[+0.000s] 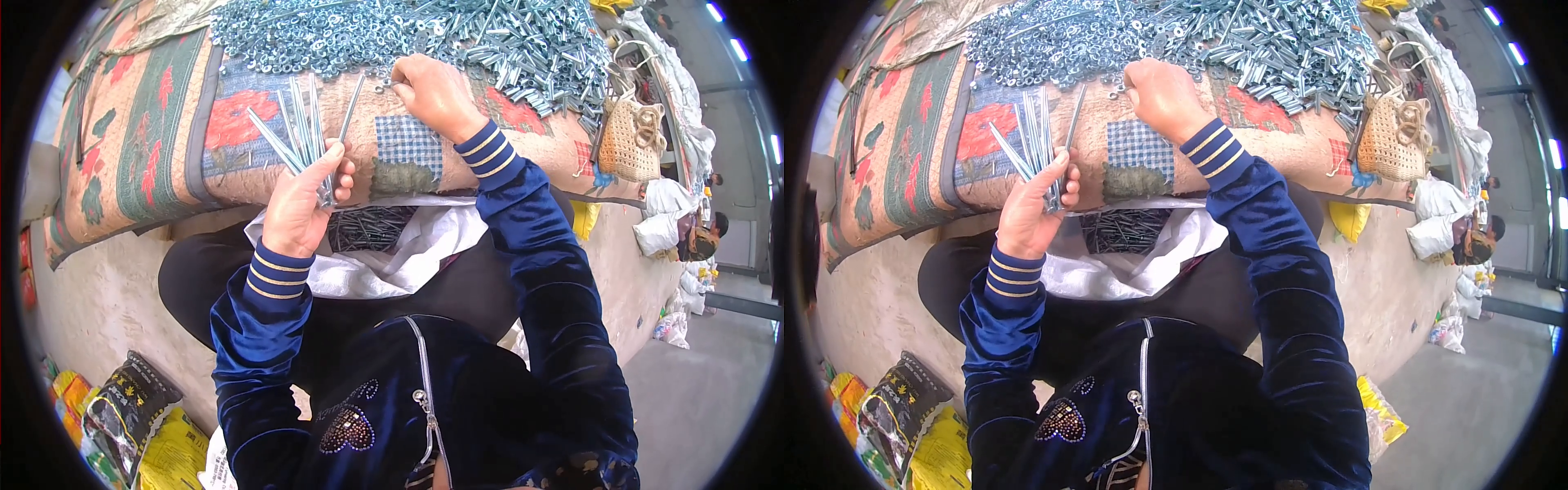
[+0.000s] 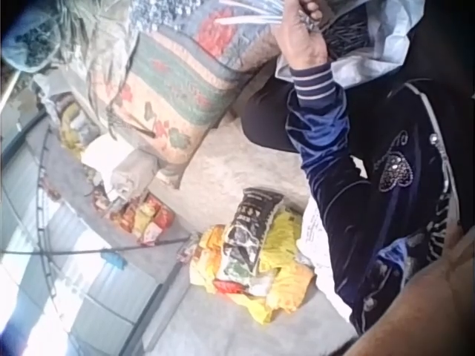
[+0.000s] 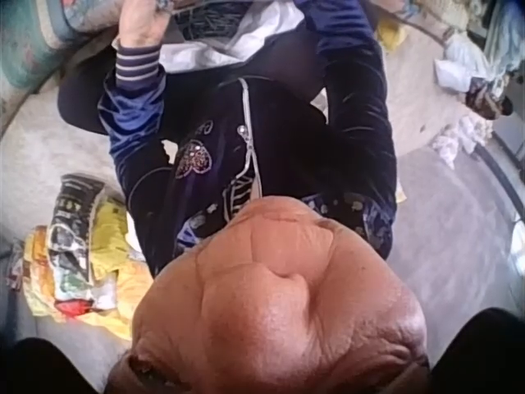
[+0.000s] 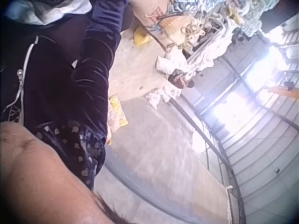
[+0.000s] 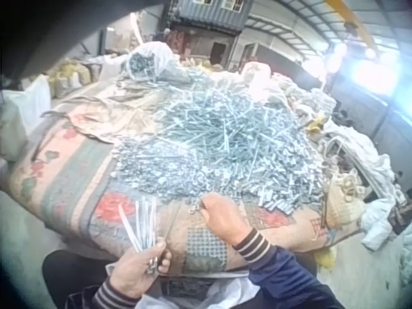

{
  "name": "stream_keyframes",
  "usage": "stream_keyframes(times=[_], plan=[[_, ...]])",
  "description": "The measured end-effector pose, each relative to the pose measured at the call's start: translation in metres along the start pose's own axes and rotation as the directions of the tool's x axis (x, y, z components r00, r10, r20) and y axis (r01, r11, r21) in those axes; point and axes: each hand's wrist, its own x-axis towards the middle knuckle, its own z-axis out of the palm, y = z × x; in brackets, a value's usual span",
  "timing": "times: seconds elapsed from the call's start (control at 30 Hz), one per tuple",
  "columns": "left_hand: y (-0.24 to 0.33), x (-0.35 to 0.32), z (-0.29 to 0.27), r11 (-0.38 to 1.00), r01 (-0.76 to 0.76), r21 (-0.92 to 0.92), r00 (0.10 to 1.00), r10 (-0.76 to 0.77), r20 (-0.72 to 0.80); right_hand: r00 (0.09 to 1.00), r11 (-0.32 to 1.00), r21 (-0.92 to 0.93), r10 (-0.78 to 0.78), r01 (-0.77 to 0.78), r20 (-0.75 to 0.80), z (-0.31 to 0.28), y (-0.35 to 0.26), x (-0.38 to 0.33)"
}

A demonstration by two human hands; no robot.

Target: The person assembles hardware fasteners by sliding nuts and washers onto metal rods by hand. They hold the assembled rods, place them into an open sack, and sort through the pile of hardware on the table.

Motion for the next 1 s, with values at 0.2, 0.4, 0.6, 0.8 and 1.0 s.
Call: stream_keyframes(times=[0.2, 0.4, 0.6, 0.8, 1.0], plan=[[-0.003, -0.004, 0.003, 0.990, -0.014, 0.140, 1.000, 0.015, -0.013, 0.930, 0.424, 0.841, 0.290, -0.336, 0.225, -0.019, 0.001, -0.009], [-0.002, -0.001, 0.006, 0.984, -0.001, 0.180, 1.000, -0.003, 0.027, 0.934, 0.186, 0.951, 0.307, -0.247, 0.182, -0.025, -0.036, -0.020], [-0.004, 0.001, 0.001, 1.000, 0.019, 0.006, 0.997, -0.019, 0.074, 0.932, 0.946, 0.273, -0.071, 0.176, -0.355, -0.020, -0.050, -0.022], [-0.002, 0.004, 0.005, 0.999, -0.032, -0.038, 0.999, 0.031, -0.011, 0.940, 0.997, -0.002, -0.073, 0.077, -0.332, 0.010, -0.012, -0.006], [0.001, -0.002, 0.001, 0.998, -0.026, 0.052, 0.999, 0.027, -0.019, 0.969, 0.790, 0.598, 0.232, -0.136, -0.086, 0.003, -0.010, -0.002]])
